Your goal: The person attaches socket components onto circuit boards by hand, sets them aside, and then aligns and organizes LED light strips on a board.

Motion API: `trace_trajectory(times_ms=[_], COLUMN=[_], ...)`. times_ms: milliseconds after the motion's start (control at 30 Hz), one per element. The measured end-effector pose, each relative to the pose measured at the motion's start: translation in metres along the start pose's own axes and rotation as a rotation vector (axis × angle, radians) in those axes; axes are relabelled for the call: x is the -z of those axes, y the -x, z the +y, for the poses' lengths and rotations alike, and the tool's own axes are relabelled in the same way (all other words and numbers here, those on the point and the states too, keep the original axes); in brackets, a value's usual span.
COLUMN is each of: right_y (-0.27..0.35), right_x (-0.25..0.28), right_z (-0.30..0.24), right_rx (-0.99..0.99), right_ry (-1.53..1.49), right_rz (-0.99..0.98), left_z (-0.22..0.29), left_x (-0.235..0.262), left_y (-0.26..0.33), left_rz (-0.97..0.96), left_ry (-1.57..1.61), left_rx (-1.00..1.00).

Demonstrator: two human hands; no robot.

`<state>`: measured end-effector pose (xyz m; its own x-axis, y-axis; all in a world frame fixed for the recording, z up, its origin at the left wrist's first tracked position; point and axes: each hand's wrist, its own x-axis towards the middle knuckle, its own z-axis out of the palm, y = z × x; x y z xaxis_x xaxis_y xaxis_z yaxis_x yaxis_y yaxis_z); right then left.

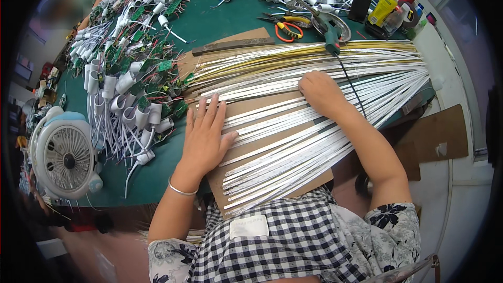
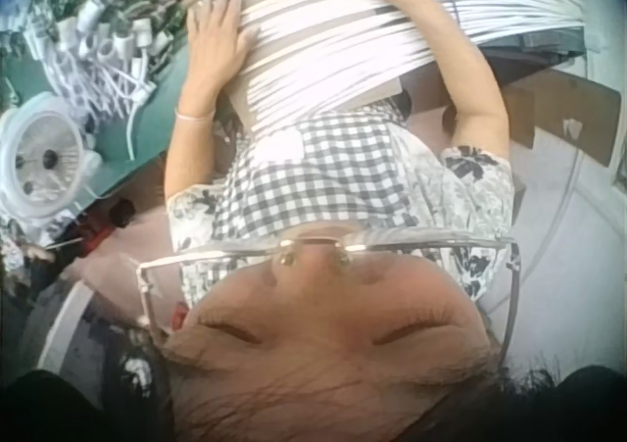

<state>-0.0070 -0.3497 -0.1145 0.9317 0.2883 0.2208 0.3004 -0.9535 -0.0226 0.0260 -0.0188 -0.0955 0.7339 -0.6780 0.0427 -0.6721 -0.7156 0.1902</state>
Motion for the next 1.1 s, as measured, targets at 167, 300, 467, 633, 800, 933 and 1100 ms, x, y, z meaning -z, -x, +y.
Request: trace_trajectory(times_ms=[167, 300, 467, 633, 800, 933, 1100], right_y=[0.014, 0.016, -0.001, -0.004, 0.024, 0.015, -0.002], right_x=[0.016, 0.032, 0.007, 0.002, 0.02, 0.023, 0.021], right_z=[-0.004, -0.009, -0.028, -0.036, -0.047, -0.046, -0.038], right_rx=[-0.031, -0.147, -0.013, -0.034, 0.01, -0.023, -0.028], right_ry=[-0.31, -0.413, -0.194, -0.041, -0.071, -0.045, -0.107], right_rz=[-0.018, -0.245, -0.068, -0.3, -0.349, -0.367, -0.315], left_z=[-0.002, 0.002, 0.004, -0.004, 0.01, 0.013, -0.002], left_x=[-0.004, 0.0, 0.005, -0.017, -0.007, -0.004, -0.013], left_y=[0.004, 0.013, -0.003, -0.007, 0.022, 0.016, 0.009], left_rz=[-0.128, -0.142, 0.049, -0.029, -0.127, -0.095, -0.005], left_ry=[-0.02, -0.012, 0.011, -0.03, 0.086, 0.026, -0.028], left_rx=[-0.002, -0.003, -0.043, 0.01, -0.046, -0.013, -0.008])
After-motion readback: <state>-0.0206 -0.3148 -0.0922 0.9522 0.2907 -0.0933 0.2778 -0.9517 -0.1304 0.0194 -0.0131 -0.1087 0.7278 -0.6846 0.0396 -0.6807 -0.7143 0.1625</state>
